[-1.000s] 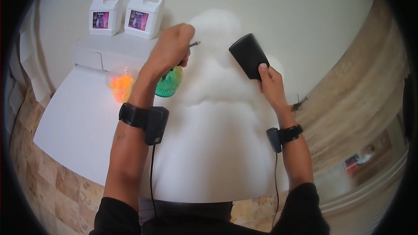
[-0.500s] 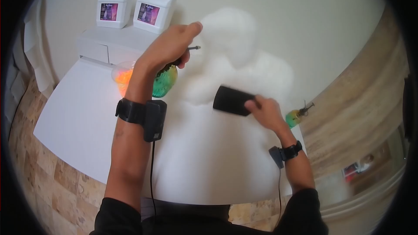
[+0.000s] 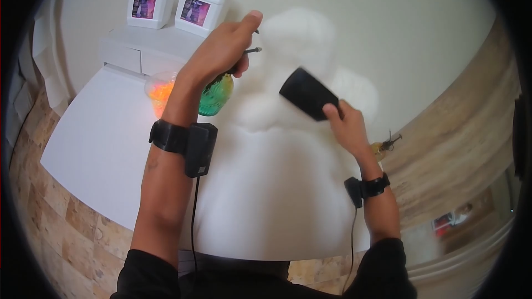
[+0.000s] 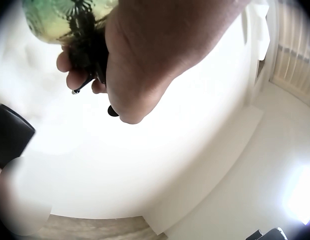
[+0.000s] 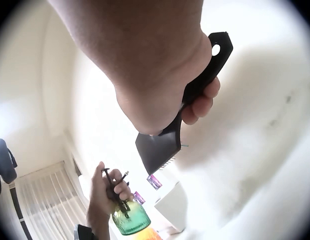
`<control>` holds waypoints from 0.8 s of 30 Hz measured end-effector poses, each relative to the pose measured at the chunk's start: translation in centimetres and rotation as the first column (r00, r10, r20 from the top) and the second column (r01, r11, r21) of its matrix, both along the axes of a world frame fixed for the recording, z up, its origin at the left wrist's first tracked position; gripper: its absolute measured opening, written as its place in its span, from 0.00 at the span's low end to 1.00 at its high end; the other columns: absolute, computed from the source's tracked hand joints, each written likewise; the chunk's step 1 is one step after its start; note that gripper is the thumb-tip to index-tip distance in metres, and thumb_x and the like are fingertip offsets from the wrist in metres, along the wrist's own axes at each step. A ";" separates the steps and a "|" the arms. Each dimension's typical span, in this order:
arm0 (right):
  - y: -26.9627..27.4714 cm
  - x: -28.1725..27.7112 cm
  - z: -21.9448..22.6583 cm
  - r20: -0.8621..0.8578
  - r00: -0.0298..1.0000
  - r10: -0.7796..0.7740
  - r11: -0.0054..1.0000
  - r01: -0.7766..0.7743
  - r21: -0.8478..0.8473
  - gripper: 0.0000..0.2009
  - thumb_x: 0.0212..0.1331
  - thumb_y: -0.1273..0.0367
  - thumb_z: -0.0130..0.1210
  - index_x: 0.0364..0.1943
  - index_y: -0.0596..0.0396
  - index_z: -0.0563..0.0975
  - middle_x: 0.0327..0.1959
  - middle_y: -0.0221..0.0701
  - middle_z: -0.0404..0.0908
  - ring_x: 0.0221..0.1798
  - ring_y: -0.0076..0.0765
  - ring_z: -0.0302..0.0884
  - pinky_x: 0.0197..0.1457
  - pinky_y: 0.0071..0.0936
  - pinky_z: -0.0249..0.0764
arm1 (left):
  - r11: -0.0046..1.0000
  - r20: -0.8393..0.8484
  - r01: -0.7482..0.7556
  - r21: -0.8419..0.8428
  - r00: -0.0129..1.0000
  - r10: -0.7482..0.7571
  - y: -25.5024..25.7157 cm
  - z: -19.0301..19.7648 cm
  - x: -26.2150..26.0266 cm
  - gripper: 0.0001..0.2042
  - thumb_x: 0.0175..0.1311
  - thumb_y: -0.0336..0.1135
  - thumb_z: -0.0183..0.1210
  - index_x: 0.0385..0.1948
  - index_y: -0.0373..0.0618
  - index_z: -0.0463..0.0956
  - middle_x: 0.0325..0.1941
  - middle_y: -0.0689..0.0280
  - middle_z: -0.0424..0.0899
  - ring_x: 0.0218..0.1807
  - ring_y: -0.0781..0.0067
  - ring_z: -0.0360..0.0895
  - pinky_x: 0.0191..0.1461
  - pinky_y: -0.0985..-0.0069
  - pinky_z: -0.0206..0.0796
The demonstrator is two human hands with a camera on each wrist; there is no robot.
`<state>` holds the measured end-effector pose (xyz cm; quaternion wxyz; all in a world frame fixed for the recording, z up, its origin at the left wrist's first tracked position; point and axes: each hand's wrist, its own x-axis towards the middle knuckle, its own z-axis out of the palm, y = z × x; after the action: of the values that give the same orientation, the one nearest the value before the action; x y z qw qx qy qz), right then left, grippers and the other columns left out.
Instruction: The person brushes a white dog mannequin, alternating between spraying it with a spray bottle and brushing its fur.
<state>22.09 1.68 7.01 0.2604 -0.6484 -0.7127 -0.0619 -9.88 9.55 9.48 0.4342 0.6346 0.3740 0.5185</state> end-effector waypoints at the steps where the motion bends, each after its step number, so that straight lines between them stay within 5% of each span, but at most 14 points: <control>1: -0.7 -0.1 -0.5 0.056 0.998 -0.018 0.997 0.021 -0.071 0.27 0.69 0.47 0.55 0.29 0.62 0.74 0.20 0.49 0.77 0.25 0.58 0.77 0.32 0.45 0.71 | 1.000 -0.013 0.000 0.016 1.000 0.000 0.0 0.0 0.0 0.30 0.74 0.63 0.43 0.25 0.40 0.67 0.16 0.63 0.73 0.16 0.74 0.68 0.25 0.72 0.61; 5: -2.4 -0.8 -1.2 0.280 0.960 0.022 0.967 0.052 -0.251 0.25 0.68 0.47 0.56 0.31 0.59 0.76 0.22 0.49 0.80 0.31 0.62 0.80 0.36 0.51 0.73 | 1.000 0.003 0.010 0.025 1.000 -0.010 0.9 -0.4 0.4 0.30 0.74 0.62 0.44 0.26 0.39 0.69 0.16 0.62 0.73 0.17 0.73 0.69 0.25 0.72 0.62; 7: -2.0 -1.1 -0.6 0.262 0.965 0.025 0.994 0.004 -0.112 0.24 0.69 0.50 0.58 0.30 0.60 0.74 0.21 0.48 0.79 0.29 0.62 0.79 0.34 0.49 0.72 | 0.999 -0.008 0.002 0.032 1.000 -0.002 0.8 -0.4 0.6 0.30 0.73 0.62 0.45 0.27 0.37 0.70 0.15 0.62 0.73 0.17 0.73 0.70 0.26 0.72 0.63; 14: 0.6 -3.9 3.6 -0.206 0.967 0.152 0.988 -0.149 0.030 0.20 0.72 0.57 0.56 0.33 0.62 0.72 0.25 0.49 0.81 0.26 0.57 0.80 0.32 0.41 0.74 | 0.998 -0.008 -0.039 0.046 0.999 0.040 0.4 0.1 0.6 0.31 0.73 0.62 0.45 0.28 0.35 0.72 0.16 0.61 0.73 0.17 0.72 0.70 0.26 0.72 0.64; 21: 1.3 -3.6 1.1 -0.076 0.997 0.019 0.996 -0.026 -0.086 0.21 0.71 0.55 0.54 0.34 0.63 0.72 0.27 0.52 0.82 0.33 0.63 0.81 0.38 0.47 0.75 | 0.998 -0.005 -0.039 0.042 0.999 0.039 0.2 0.1 0.2 0.31 0.73 0.62 0.45 0.29 0.36 0.73 0.16 0.62 0.73 0.17 0.73 0.69 0.26 0.73 0.63; 24: -0.2 -3.0 -1.0 0.040 0.999 0.018 0.957 -0.005 -0.292 0.21 0.69 0.53 0.56 0.36 0.62 0.74 0.27 0.51 0.82 0.34 0.63 0.81 0.39 0.49 0.74 | 0.999 -0.022 -0.009 0.033 1.000 0.010 0.3 0.0 0.2 0.30 0.73 0.62 0.45 0.29 0.37 0.73 0.16 0.63 0.73 0.16 0.73 0.69 0.25 0.73 0.62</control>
<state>19.13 1.48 6.02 0.1471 -0.6740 -0.7232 0.0315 -9.70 9.89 9.43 0.4171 0.6456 0.3735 0.5194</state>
